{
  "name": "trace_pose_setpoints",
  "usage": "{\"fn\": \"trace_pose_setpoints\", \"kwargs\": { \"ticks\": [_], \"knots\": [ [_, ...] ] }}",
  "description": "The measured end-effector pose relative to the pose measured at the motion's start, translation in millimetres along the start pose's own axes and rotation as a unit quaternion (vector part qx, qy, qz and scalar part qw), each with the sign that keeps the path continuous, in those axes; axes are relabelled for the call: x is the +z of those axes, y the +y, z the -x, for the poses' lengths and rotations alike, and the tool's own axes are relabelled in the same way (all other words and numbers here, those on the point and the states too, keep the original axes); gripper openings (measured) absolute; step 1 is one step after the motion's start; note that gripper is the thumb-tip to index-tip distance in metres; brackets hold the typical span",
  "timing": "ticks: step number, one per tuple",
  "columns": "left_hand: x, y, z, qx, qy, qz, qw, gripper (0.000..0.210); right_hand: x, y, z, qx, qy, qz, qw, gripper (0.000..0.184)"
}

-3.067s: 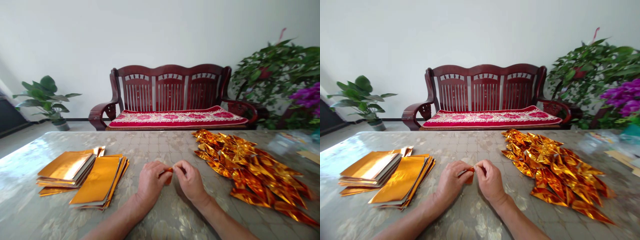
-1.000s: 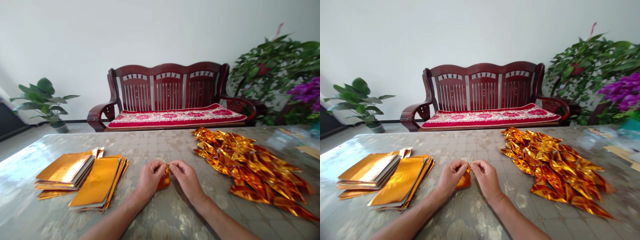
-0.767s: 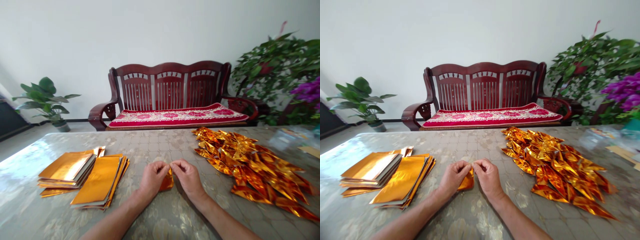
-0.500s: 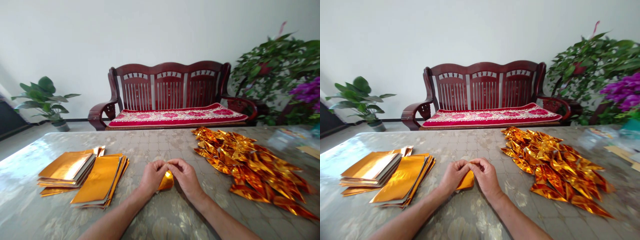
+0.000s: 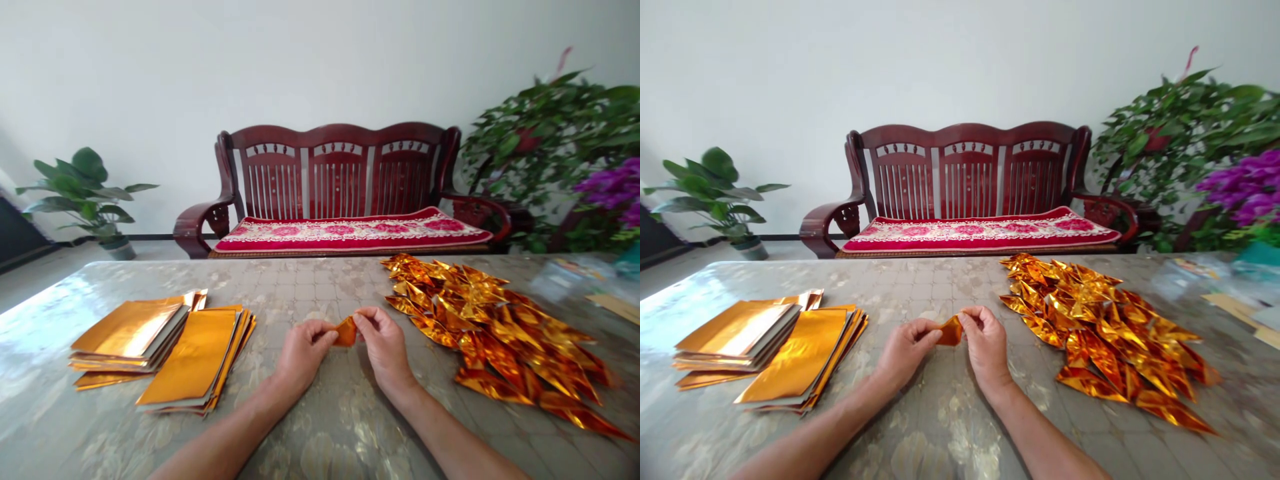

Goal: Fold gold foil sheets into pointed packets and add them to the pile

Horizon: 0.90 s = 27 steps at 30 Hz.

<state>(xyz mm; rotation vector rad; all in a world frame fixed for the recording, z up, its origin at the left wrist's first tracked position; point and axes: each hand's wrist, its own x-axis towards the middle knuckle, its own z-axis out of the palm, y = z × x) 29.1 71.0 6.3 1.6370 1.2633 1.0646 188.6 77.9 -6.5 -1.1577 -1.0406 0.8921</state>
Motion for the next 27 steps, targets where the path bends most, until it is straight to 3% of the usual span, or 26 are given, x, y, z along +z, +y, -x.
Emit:
{"fn": "trace_pose_setpoints", "kwargs": {
  "ticks": [3,8,11,16,20,24,27],
  "knots": [
    [-1.6,-3,1,0.011,0.013,-0.054,0.998,0.023,-1,-2,-1,0.017,-0.023,-0.024,0.999,0.034],
    [-9.3,-7,0,0.042,0.011,-0.115,0.992,0.03,-6,-11,-1,0.058,-0.173,-0.026,0.983,0.038],
    [-13.2,-8,-2,0.049,0.006,-0.145,0.988,0.033,-9,-13,0,0.076,-0.217,-0.016,0.973,0.036],
    [-14.3,-11,-7,0.031,0.047,-0.115,0.992,0.037,-9,-9,2,0.066,-0.168,0.001,0.984,0.04],
    [-16.2,-10,-11,0.006,0.073,0.029,0.997,0.043,-8,-8,0,0.092,-0.103,-0.029,0.99,0.041],
    [-21.1,-8,-13,0.002,0.036,0.219,0.975,0.048,-9,-7,-3,0.124,-0.074,-0.047,0.988,0.042],
    [-23.3,-9,-14,0.0,-0.004,0.254,0.967,0.045,-9,-7,-4,0.135,-0.08,-0.053,0.986,0.041]
  ]
}}
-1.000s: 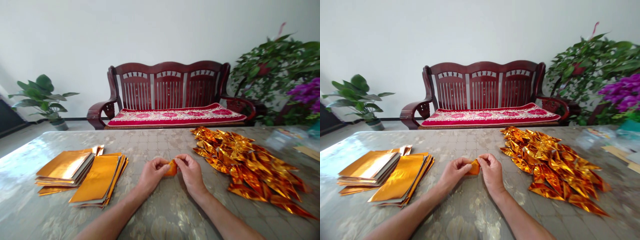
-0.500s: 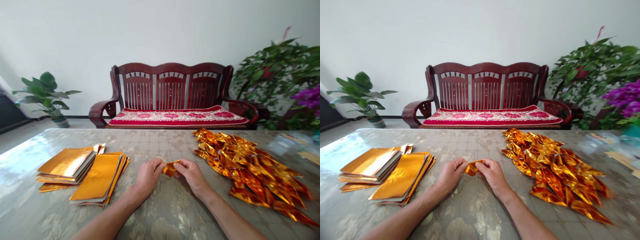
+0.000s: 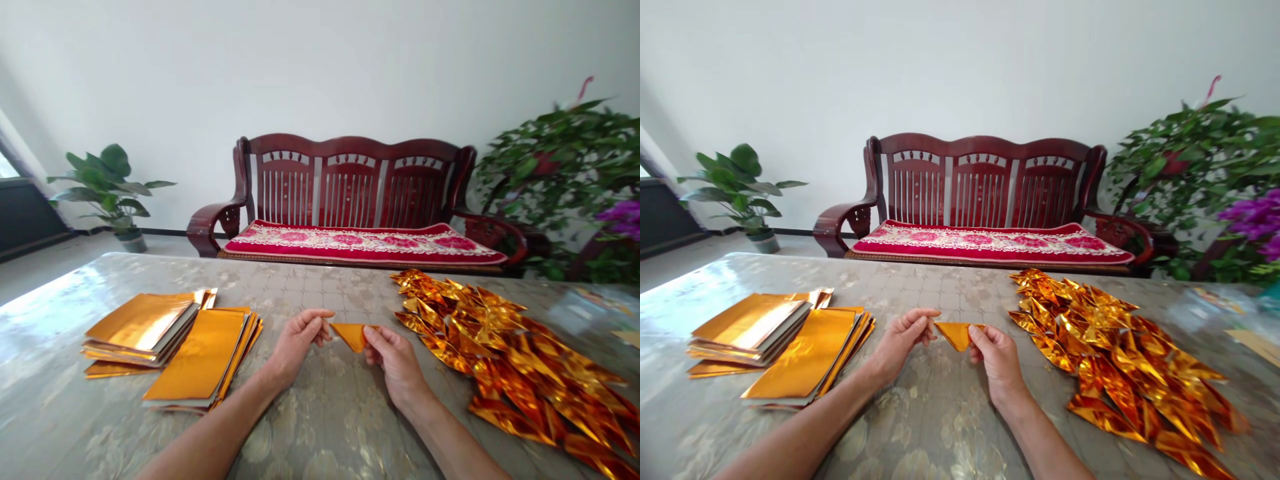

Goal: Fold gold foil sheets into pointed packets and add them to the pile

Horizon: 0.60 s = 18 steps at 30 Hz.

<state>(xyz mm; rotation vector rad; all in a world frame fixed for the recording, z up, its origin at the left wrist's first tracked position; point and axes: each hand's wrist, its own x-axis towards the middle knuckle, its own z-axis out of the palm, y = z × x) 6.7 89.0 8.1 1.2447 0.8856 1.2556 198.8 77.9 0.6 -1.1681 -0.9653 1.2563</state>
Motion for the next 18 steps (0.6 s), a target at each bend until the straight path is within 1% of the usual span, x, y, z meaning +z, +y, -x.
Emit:
{"fn": "trace_pose_setpoints", "kwargs": {
  "ticks": [3,6,8,12,18],
  "knots": [
    [-1.2,-2,-1,0.001,-0.034,-0.013,0.999,0.042,1,-2,1,0.005,-0.01,0.004,1.0,0.039],
    [-0.6,-3,0,-0.009,-0.054,-0.017,0.998,0.042,1,-4,3,0.009,-0.018,0.005,1.0,0.039],
    [0.6,-1,1,-0.009,-0.062,-0.016,0.998,0.043,1,-5,3,0.015,-0.024,0.002,1.0,0.039],
    [3.6,7,2,0.015,-0.073,-0.034,0.997,0.039,2,-8,4,0.026,-0.043,0.004,0.999,0.04],
    [6.1,13,4,0.044,-0.086,-0.034,0.995,0.035,2,-7,4,0.017,-0.07,0.014,0.997,0.04]
  ]
}}
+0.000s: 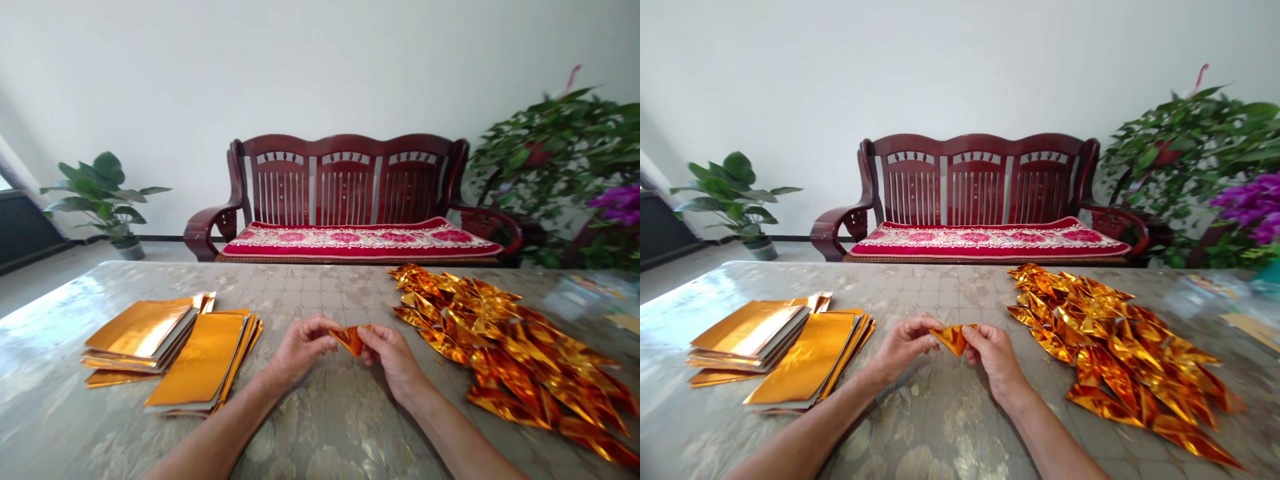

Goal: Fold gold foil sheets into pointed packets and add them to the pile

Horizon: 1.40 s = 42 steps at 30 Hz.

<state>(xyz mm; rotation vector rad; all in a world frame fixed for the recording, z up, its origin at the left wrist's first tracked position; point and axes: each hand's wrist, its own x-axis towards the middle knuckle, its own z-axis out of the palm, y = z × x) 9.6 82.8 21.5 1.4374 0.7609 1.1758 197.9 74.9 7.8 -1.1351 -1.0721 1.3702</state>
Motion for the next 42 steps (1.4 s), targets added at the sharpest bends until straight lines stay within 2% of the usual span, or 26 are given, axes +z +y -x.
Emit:
{"fn": "trace_pose_setpoints", "kwargs": {
  "ticks": [6,12,17,25,35,38,42],
  "knots": [
    [3.4,0,3,-0.014,0.018,-0.014,1.0,0.033,0,1,1,-0.01,-0.007,0.001,1.0,0.04],
    [2.4,-9,0,-0.028,0.103,-0.041,0.993,0.025,2,6,1,-0.049,0.041,0.01,0.998,0.04],
    [-3.8,-17,-1,-0.026,0.139,-0.045,0.989,0.023,1,11,0,-0.078,0.031,0.067,0.994,0.036],
    [-8.7,-17,-1,-0.038,0.118,-0.074,0.99,0.017,-2,7,-3,-0.114,0.066,0.113,0.985,0.027],
    [-11.5,-27,2,-0.003,0.087,-0.163,0.983,0.005,-7,9,-6,-0.109,0.035,0.173,0.978,0.022],
    [-14.3,-30,3,0.002,0.071,-0.217,0.974,0.009,-8,10,-8,-0.141,0.044,0.207,0.967,0.02],
    [-17.2,-31,4,0.021,0.064,-0.263,0.962,0.013,-13,10,-5,-0.198,0.039,0.282,0.938,0.022]
  ]
}}
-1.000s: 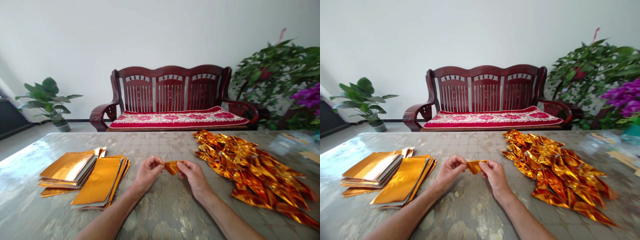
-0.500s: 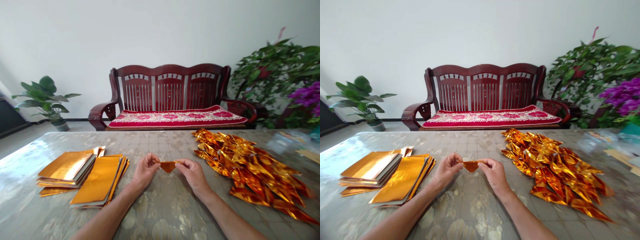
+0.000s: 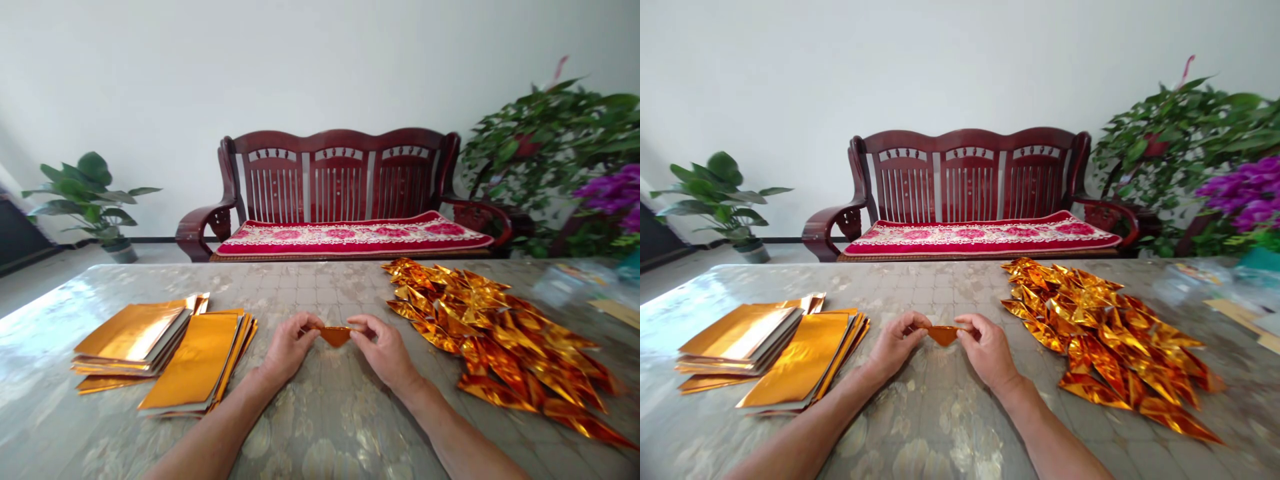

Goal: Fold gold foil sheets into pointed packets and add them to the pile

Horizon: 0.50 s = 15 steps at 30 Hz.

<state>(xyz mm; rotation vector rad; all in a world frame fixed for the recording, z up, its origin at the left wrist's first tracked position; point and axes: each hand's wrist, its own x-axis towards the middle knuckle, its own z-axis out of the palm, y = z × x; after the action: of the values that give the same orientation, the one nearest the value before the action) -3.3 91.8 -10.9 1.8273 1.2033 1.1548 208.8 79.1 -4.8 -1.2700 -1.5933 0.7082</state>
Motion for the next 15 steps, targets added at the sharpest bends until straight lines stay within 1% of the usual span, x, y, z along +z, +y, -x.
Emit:
{"fn": "trace_pose_setpoints", "kwargs": {
  "ticks": [3,5,7,10,15],
  "knots": [
    [-0.6,-1,1,0.024,-0.008,-0.021,0.999,0.011,-6,-1,1,-0.061,-0.039,0.062,0.995,0.021],
    [-0.7,-1,1,0.038,-0.021,-0.032,0.999,0.009,-10,-2,1,-0.108,-0.074,0.096,0.987,0.019],
    [-1.3,-1,1,0.053,-0.033,-0.043,0.997,0.01,-13,-2,0,-0.148,-0.104,0.122,0.976,0.023],
    [-3.2,1,2,0.084,-0.045,-0.057,0.994,0.012,-14,0,-1,-0.175,-0.124,0.146,0.966,0.028],
    [-6.5,4,1,0.128,-0.079,-0.062,0.987,0.012,-13,3,1,-0.193,-0.12,0.136,0.964,0.026]
  ]
}}
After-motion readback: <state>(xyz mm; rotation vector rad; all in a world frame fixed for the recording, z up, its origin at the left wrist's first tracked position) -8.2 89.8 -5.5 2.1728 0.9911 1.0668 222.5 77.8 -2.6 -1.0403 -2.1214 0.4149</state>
